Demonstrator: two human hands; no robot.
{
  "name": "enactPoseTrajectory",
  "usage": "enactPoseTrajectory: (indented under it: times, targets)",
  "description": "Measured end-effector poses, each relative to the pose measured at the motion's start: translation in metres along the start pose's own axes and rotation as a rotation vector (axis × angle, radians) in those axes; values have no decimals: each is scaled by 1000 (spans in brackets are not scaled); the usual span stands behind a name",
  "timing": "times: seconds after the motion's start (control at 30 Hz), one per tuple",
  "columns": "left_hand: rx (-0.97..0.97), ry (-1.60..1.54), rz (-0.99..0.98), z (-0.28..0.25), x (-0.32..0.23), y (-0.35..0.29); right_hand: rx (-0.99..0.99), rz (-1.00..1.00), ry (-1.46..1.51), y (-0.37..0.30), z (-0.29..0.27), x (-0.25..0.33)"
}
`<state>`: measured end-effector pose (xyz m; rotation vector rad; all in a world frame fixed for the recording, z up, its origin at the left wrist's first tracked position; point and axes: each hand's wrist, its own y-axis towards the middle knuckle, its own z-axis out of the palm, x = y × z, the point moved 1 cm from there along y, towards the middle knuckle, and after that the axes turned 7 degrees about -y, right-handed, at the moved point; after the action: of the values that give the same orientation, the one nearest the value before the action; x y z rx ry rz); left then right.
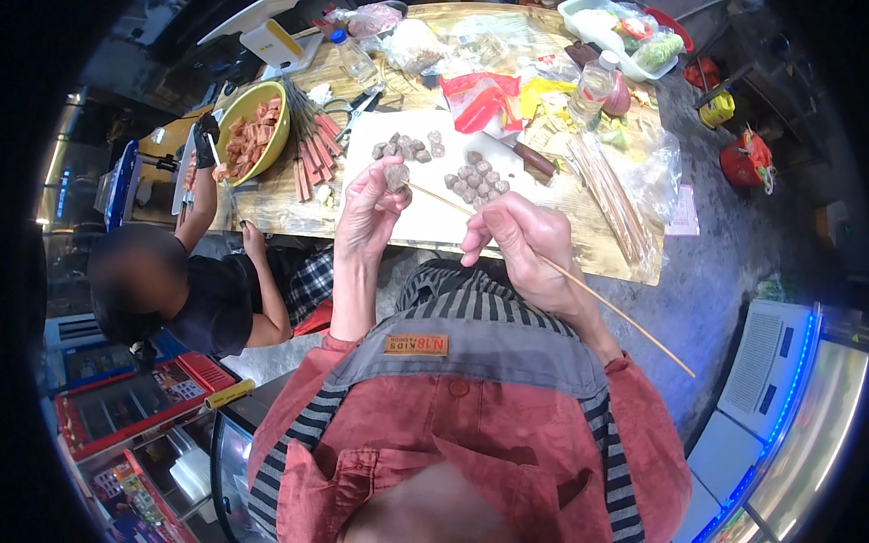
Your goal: The person retrieves wooden skewers from a shelf and then proceeds to thread round meatballs onto them one by one. The person works at a wooden table with a cutting board, placing completed skewers aside.
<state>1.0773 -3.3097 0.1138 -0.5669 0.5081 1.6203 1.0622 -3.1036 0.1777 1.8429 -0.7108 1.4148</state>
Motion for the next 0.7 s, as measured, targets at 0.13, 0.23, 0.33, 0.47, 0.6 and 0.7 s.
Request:
enactPoseTrajectory:
  times: [0.13,0.23,0.33,0.47,0.6,0.7]
  targets:
    - [25,19,12,2,-5,-3,9,-7,-8,-4,6,6]
    - [43,33,27,3,-8,-6,11,-6,16,-5,12,7]
    - [60,0,13,6,-10,-11,0,-67,-5,-6,16,3]
    - [90,-78,-14,8,-9,-14,46,-165,-52,-8,18,-1]
    - [104,-147,-52,12,-5,-15,36,-230,-98,-11,20,2]
    - [120,-178,-72,14,-4,-17,12,-303,-102,-13,22,1]
